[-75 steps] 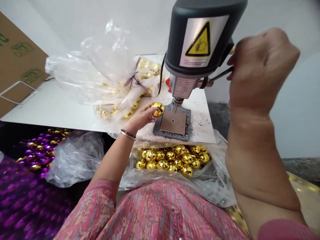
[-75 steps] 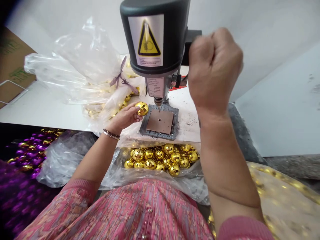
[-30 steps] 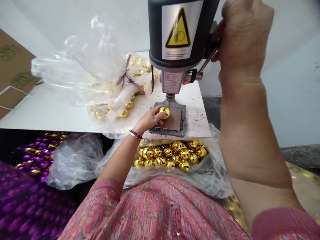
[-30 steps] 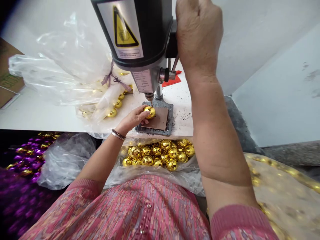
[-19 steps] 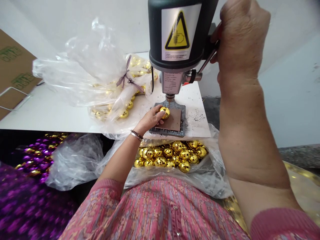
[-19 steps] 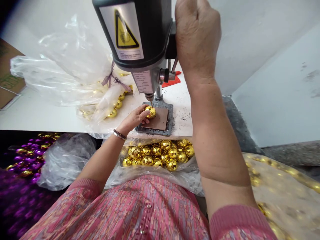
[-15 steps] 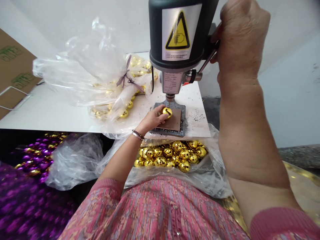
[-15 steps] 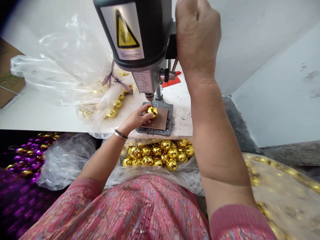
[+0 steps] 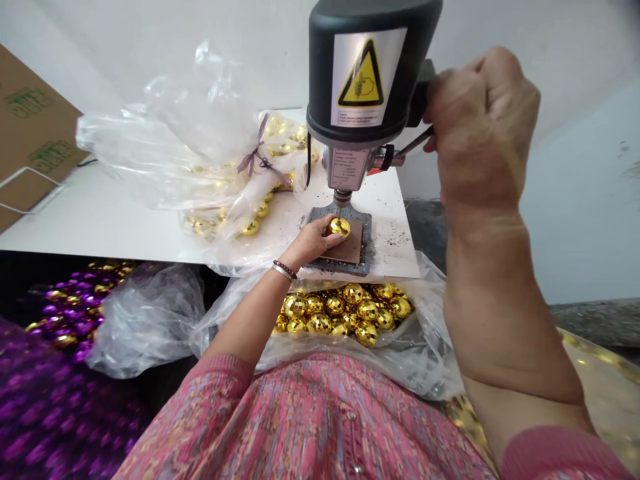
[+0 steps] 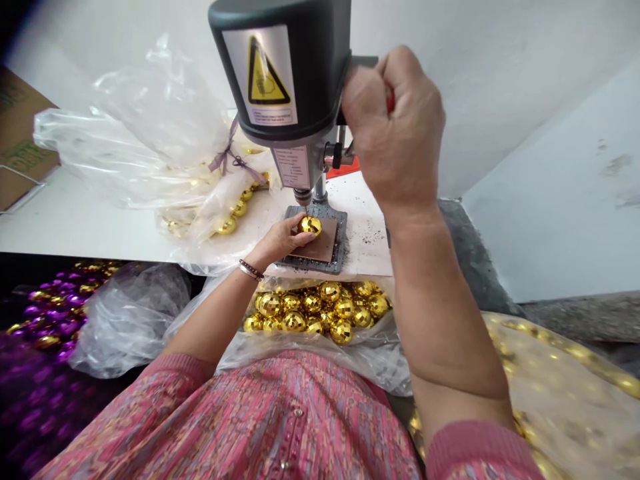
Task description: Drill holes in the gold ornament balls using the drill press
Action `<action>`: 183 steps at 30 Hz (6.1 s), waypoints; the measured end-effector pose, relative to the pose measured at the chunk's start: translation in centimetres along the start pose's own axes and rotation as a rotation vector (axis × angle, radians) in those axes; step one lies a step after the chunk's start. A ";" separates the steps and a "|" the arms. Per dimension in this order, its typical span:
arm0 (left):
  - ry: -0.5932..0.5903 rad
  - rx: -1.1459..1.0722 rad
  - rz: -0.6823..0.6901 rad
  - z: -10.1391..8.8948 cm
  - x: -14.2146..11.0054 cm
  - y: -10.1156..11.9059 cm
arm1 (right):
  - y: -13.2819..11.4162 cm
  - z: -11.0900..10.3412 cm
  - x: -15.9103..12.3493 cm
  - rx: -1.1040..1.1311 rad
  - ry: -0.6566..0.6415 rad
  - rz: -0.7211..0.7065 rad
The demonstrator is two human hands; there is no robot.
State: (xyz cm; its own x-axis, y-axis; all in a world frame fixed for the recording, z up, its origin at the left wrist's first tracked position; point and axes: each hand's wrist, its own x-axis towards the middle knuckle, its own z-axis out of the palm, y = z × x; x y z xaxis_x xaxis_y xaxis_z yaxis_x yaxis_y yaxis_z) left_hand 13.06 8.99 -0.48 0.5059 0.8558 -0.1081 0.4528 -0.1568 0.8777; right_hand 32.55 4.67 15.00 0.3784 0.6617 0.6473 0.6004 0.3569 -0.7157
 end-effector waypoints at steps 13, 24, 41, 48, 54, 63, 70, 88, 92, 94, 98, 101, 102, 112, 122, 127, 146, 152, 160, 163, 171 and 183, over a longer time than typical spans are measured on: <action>0.003 -0.016 -0.008 0.2 0.0 0.1 | 2.9 -0.2 -8.1 -0.176 0.048 -0.163; 0.000 0.093 0.044 0.1 -0.1 -0.2 | 4.9 1.2 -9.9 -0.235 0.242 -0.379; 0.017 0.032 0.027 0.4 -0.2 -0.3 | 4.1 1.7 -8.4 -0.135 0.296 -0.284; 0.037 -0.027 0.069 0.6 -1.9 -0.7 | 1.5 0.5 -2.2 -0.006 0.132 -0.028; -0.085 -0.061 0.141 -0.3 -4.8 -1.2 | 0.8 0.9 -2.4 0.061 0.166 0.017; -0.326 0.066 0.171 -2.0 -7.4 -1.3 | 0.6 1.1 -2.8 0.074 0.185 0.026; 0.532 0.432 -0.126 -7.2 -4.9 -4.7 | 0.3 1.2 -3.7 0.091 0.205 -0.012; 0.368 0.705 -0.262 -11.5 -3.7 -4.7 | 0.9 0.8 -4.2 0.068 0.157 -0.046; 0.163 0.145 -0.011 -8.6 -4.8 -3.1 | 1.2 0.9 -4.2 0.076 0.168 -0.083; 0.019 -0.227 0.003 -6.8 -5.0 -2.6 | 1.4 0.8 -4.1 0.062 0.167 -0.090; -0.110 -0.681 -0.107 -3.8 -4.7 -2.3 | 1.6 0.7 -4.0 0.033 0.130 -0.073; -0.138 -0.754 -0.146 -2.8 -4.1 -2.4 | 1.4 0.5 -4.0 0.014 0.112 -0.056; -0.138 -0.755 -0.148 -2.6 -3.8 -2.4 | 1.3 0.5 -4.1 0.016 0.112 -0.052; 0.001 -0.488 -0.086 -2.8 -2.2 -2.3 | 0.4 0.7 -4.3 0.040 0.132 -0.058; -0.001 -0.254 -0.166 -2.0 -1.6 -0.1 | -0.1 0.5 -3.9 -0.016 0.100 -0.061; 0.031 0.014 -0.128 -1.7 -0.8 0.6 | -0.6 0.5 -3.7 0.000 0.135 -0.041; 0.002 0.022 0.016 0.1 1.0 -0.5 | -0.2 0.3 -4.6 0.036 0.119 -0.035; -0.026 -0.030 0.040 0.1 1.0 -0.8 | 0.8 0.3 -6.4 -0.017 0.130 -0.087; -0.003 0.023 0.082 0.3 1.1 -0.9 | 2.6 -0.1 -8.4 -0.075 0.067 -0.160; 0.002 0.028 0.094 0.4 1.1 -1.0 | 3.0 0.1 -8.9 -0.115 0.091 -0.161; 0.046 0.115 0.112 0.6 0.9 -0.9 | 4.5 0.9 -9.9 -0.164 0.178 -0.282; 0.094 0.179 0.099 0.9 1.4 -2.0 | 8.9 3.5 -12.1 -0.138 0.258 -0.387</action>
State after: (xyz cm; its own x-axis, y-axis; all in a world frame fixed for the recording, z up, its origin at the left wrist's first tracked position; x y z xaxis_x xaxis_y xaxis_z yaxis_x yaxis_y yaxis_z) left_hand 13.52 10.06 -2.79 0.4875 0.8727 0.0260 0.5315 -0.3202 0.7842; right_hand 30.89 2.16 -0.14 0.2608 0.3062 0.9155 0.8128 0.4421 -0.3794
